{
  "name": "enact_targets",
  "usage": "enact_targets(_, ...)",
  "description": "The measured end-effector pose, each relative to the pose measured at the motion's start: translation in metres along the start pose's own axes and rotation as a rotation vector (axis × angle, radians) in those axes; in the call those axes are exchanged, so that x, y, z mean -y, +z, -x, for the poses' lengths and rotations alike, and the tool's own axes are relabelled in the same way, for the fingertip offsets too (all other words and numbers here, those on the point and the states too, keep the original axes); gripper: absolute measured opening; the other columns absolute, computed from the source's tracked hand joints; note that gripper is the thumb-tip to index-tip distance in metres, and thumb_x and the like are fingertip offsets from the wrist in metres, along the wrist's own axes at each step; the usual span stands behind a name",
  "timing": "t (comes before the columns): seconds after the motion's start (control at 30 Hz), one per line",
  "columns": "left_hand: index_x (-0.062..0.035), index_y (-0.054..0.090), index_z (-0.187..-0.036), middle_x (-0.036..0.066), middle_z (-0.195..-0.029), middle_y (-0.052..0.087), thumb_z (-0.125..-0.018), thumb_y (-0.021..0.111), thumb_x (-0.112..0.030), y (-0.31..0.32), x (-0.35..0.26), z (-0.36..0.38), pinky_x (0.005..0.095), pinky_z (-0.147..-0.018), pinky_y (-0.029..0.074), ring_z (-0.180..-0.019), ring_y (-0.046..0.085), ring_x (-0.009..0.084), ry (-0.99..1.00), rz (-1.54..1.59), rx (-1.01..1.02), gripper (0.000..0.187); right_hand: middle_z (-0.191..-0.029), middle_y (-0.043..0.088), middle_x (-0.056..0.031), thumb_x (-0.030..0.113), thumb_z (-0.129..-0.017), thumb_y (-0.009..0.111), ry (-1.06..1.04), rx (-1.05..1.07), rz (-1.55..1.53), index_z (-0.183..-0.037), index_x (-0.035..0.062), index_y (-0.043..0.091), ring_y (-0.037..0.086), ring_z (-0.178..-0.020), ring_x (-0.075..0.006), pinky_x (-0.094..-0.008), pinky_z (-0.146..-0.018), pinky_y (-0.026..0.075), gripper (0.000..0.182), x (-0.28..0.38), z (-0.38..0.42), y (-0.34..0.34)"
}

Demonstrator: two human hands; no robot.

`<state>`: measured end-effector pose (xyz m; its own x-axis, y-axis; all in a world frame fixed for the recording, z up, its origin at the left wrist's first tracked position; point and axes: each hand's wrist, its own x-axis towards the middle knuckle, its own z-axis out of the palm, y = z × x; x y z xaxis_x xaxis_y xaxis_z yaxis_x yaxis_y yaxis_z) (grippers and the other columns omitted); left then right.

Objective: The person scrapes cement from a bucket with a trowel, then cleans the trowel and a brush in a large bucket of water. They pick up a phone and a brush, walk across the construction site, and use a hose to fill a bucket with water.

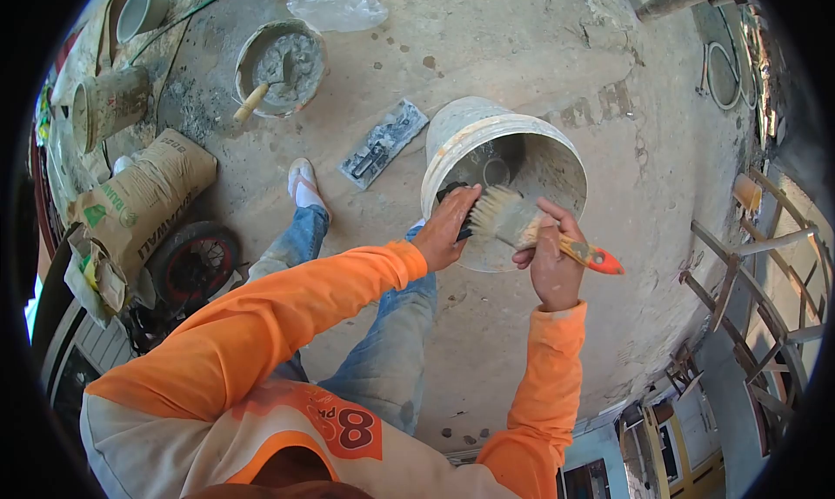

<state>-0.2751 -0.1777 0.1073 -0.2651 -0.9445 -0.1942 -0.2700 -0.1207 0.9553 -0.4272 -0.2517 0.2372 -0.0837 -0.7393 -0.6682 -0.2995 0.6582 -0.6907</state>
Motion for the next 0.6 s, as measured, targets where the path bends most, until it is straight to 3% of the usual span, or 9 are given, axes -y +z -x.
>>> enact_targets(0.07, -0.0029, 0.02, -0.137, 0.02, -0.13, 0.035, -0.06, 0.059, 0.014, 0.002, 0.002, 0.007, 0.0416, -0.105, 0.025, -0.124, 0.031, 0.0393, 0.044, -0.017, 0.023, 0.089, -0.068, 0.058, -0.0068, 0.013, -0.09, 0.044, -0.083, -0.105, 0.097, -0.109, -0.0011, 0.052, 0.054, -0.051, -0.0102, -0.0234, -0.047, 0.048, 0.025, -0.046, -0.022, -0.016)
enact_targets(0.17, -0.0038, 0.019, -0.138, 0.019, -0.129, 0.036, -0.061, 0.059, 0.014, 0.0, -0.002, 0.007, 0.0411, -0.105, 0.026, -0.123, 0.033, 0.0376, 0.104, -0.063, 0.076, 0.088, -0.067, 0.057, -0.01, 0.016, -0.092, 0.043, -0.335, -0.337, 0.347, -0.104, -0.0001, 0.052, 0.054, -0.048, -0.011, -0.024, -0.043, 0.044, 0.022, -0.048, -0.039, -0.04)
enact_targets(0.23, -0.0043, 0.018, -0.138, 0.018, -0.129, 0.036, -0.062, 0.058, 0.014, 0.004, -0.01, 0.016, 0.0407, -0.104, 0.027, -0.123, 0.034, 0.0365, 0.084, -0.087, 0.119, 0.087, -0.067, 0.056, -0.0109, 0.022, -0.093, 0.041, -0.031, -0.174, -0.336, -0.1, 0.0005, 0.052, 0.052, -0.045, -0.0125, -0.0246, -0.042, 0.043, 0.025, -0.026, -0.027, -0.049)
enact_targets(0.3, -0.0056, 0.016, -0.139, 0.017, -0.128, 0.037, -0.065, 0.056, 0.014, -0.003, -0.021, 0.006, 0.0381, -0.104, 0.028, -0.123, 0.036, 0.0336, 0.031, 0.286, 0.049, 0.087, -0.067, 0.056, -0.011, 0.026, -0.093, 0.038, -0.036, 0.024, -0.375, -0.099, 0.0007, 0.052, 0.05, -0.043, -0.0127, -0.0246, -0.041, 0.042, 0.029, -0.039, -0.024, -0.047)
enact_targets(0.37, -0.0069, 0.014, -0.14, 0.014, -0.128, 0.039, -0.07, 0.055, 0.012, -0.013, -0.048, 0.007, 0.0338, -0.102, 0.03, -0.122, 0.039, 0.028, -0.016, 0.331, 0.038, 0.083, -0.067, 0.055, -0.0102, 0.026, -0.091, 0.041, 0.137, -0.136, -0.101, -0.097, 0.0013, 0.052, 0.049, -0.042, -0.0127, -0.0247, -0.04, 0.041, 0.028, -0.071, -0.038, -0.05)
enact_targets(0.43, -0.0076, 0.015, -0.139, 0.012, -0.127, 0.04, -0.075, 0.054, 0.009, -0.02, -0.063, 0.007, 0.0306, -0.101, 0.03, -0.121, 0.039, 0.0219, -0.169, 0.734, -0.01, 0.077, -0.067, 0.054, -0.009, 0.026, -0.09, 0.043, 0.156, -0.225, -0.385, -0.092, 0.0029, 0.052, 0.049, -0.042, -0.0125, -0.0252, -0.038, 0.041, 0.025, -0.074, -0.043, -0.06)
enact_targets(0.47, -0.0076, 0.015, -0.139, 0.012, -0.127, 0.04, -0.075, 0.054, 0.009, -0.021, -0.065, 0.008, 0.0306, -0.101, 0.03, -0.121, 0.039, 0.0219, -0.177, 0.71, -0.04, 0.077, -0.067, 0.054, -0.009, 0.026, -0.09, 0.043, 0.156, -0.186, -0.393, -0.092, 0.0029, 0.052, 0.049, -0.042, -0.0125, -0.0252, -0.038, 0.041, 0.025, -0.068, -0.037, -0.055)
enact_targets(0.57, -0.0078, 0.017, -0.139, 0.01, -0.126, 0.041, -0.078, 0.053, 0.006, -0.038, -0.068, 0.007, 0.0299, -0.1, 0.032, -0.121, 0.039, 0.0175, -0.281, 0.863, -0.076, 0.072, -0.067, 0.054, -0.008, 0.024, -0.089, 0.042, 0.303, 0.098, -0.724, -0.089, 0.0039, 0.051, 0.049, -0.043, -0.0122, -0.025, -0.037, 0.04, 0.022, -0.064, -0.027, -0.05)
enact_targets(0.6, -0.008, 0.018, -0.138, 0.009, -0.126, 0.041, -0.079, 0.055, 0.005, -0.05, -0.071, 0.012, 0.03, -0.1, 0.032, -0.12, 0.039, 0.0171, -0.26, 0.874, -0.113, 0.071, -0.065, 0.053, -0.0068, 0.027, -0.089, 0.043, 0.253, 0.049, -0.315, -0.09, 0.0055, 0.052, 0.048, -0.041, -0.0111, -0.0238, -0.035, 0.039, 0.024, -0.077, -0.036, -0.055)
